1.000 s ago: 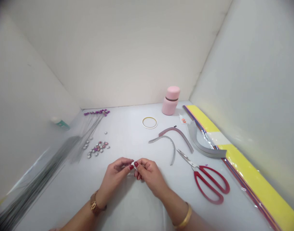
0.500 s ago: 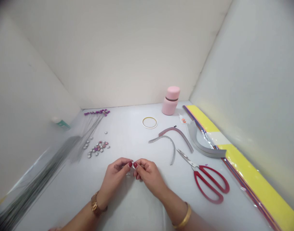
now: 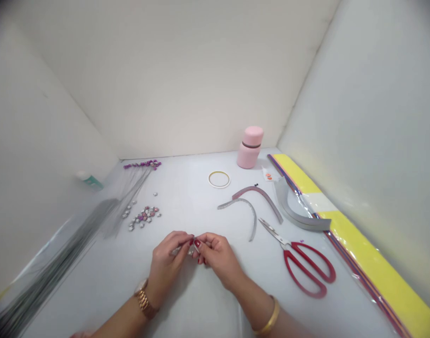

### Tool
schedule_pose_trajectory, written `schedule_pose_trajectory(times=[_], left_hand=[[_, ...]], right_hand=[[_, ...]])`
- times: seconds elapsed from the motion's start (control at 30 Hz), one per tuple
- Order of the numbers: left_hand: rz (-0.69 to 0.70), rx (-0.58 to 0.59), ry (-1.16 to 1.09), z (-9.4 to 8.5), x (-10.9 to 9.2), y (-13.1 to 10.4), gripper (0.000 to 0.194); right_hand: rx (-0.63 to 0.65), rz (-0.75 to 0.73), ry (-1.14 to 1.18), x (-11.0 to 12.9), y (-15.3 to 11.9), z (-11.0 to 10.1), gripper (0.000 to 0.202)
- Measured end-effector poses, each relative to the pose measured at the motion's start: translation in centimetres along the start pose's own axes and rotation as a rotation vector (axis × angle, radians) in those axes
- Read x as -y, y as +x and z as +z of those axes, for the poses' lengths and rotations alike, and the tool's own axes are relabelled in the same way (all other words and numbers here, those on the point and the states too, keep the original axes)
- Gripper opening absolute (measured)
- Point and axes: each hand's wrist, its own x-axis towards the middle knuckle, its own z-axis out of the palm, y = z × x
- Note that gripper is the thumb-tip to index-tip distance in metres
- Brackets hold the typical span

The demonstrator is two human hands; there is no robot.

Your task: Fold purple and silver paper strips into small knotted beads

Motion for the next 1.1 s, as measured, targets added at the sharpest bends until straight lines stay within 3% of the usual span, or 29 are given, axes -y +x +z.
schedule_pose_trajectory(times=[0.17,0.4,0.67,0.9,1.1], left_hand=[[0.004,0.045,-0.034,0.08,0.04,0.19,0.017],[-0.137,0.031,-0.192,0.58,0.63,0.28,0.021],[-0.207,0.077,-0.330,0.66,-0.02,0.59,0.011],[-0.269,-0.004,-0.261,0.85,0.41,0.38,0.013],[-0.171,-0.047,-0.113,0.46,0.50,0.27,0.012]], right_hand=[[-0.022,-0.018,0.036,0.05,0.07,-0.04,0.024],[-0.048,-0.037,0.052,0.00,0.10,0.02,0.021],[-0.056,-0.058,0.010,-0.08,0.13,-0.03,0.023],[-0.024,-0.034,-0.047,-0.67,0.15,-0.13,0.022],[-0.023,-0.042,-0.068,-0.56,0.04,-0.07,0.021]])
